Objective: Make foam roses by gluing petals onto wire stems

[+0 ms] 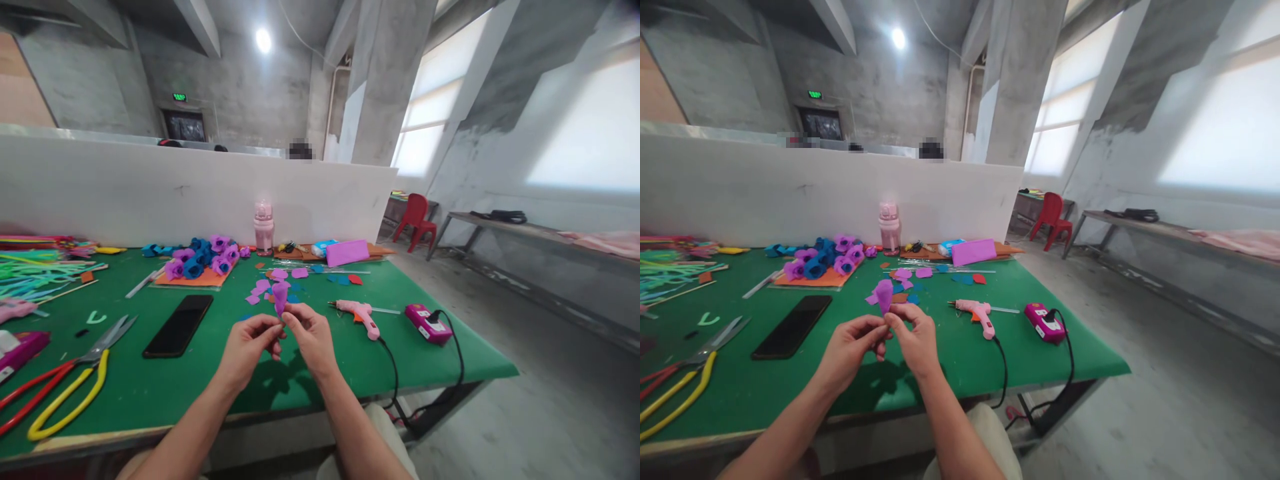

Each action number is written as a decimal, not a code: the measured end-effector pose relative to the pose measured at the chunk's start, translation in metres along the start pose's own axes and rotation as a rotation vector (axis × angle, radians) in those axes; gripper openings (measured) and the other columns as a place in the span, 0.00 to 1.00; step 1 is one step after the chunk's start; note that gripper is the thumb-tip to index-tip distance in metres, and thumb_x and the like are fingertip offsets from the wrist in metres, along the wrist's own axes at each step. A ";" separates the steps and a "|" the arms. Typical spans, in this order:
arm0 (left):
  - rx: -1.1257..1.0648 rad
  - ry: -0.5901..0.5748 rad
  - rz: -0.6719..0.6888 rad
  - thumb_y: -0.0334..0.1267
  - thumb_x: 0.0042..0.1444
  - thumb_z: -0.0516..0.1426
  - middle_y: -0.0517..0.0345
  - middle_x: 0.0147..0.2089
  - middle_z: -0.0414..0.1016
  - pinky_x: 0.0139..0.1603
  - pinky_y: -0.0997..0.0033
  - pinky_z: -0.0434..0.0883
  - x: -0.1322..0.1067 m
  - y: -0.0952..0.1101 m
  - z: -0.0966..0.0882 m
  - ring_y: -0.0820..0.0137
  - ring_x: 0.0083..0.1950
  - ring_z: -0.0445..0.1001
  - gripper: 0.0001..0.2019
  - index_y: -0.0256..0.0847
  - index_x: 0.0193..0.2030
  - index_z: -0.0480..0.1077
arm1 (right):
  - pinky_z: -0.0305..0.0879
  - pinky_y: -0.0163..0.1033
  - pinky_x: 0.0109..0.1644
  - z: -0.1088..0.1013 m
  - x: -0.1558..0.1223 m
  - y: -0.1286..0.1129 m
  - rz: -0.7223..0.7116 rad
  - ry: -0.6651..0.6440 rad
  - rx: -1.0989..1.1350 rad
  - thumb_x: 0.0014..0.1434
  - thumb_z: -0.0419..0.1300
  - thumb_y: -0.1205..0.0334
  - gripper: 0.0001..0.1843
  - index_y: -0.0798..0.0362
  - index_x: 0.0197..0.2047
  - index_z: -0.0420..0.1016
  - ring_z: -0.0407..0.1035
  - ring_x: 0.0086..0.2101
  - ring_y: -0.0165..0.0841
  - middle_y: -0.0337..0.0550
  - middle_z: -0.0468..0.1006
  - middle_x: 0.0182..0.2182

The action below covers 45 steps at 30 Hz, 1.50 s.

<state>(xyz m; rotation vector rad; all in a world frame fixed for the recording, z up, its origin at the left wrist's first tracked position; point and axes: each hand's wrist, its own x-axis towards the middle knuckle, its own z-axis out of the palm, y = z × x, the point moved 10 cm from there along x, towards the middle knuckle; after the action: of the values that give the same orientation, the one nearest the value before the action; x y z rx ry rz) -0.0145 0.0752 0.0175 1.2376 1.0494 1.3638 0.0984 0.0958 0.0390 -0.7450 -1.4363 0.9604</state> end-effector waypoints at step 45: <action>0.560 0.165 0.455 0.37 0.48 0.57 0.56 0.30 0.77 0.33 0.74 0.67 -0.006 0.028 -0.012 0.68 0.31 0.73 0.06 0.44 0.32 0.76 | 0.64 0.39 0.44 -0.004 -0.011 -0.053 -0.329 -0.014 -0.395 0.51 0.63 0.61 0.11 0.49 0.40 0.75 0.68 0.38 0.35 0.44 0.75 0.35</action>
<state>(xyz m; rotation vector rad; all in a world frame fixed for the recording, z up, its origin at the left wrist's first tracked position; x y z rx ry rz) -0.0291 0.0651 0.0432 1.8871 1.3803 1.5874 0.1080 0.0627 0.0809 -0.7544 -1.7208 0.4341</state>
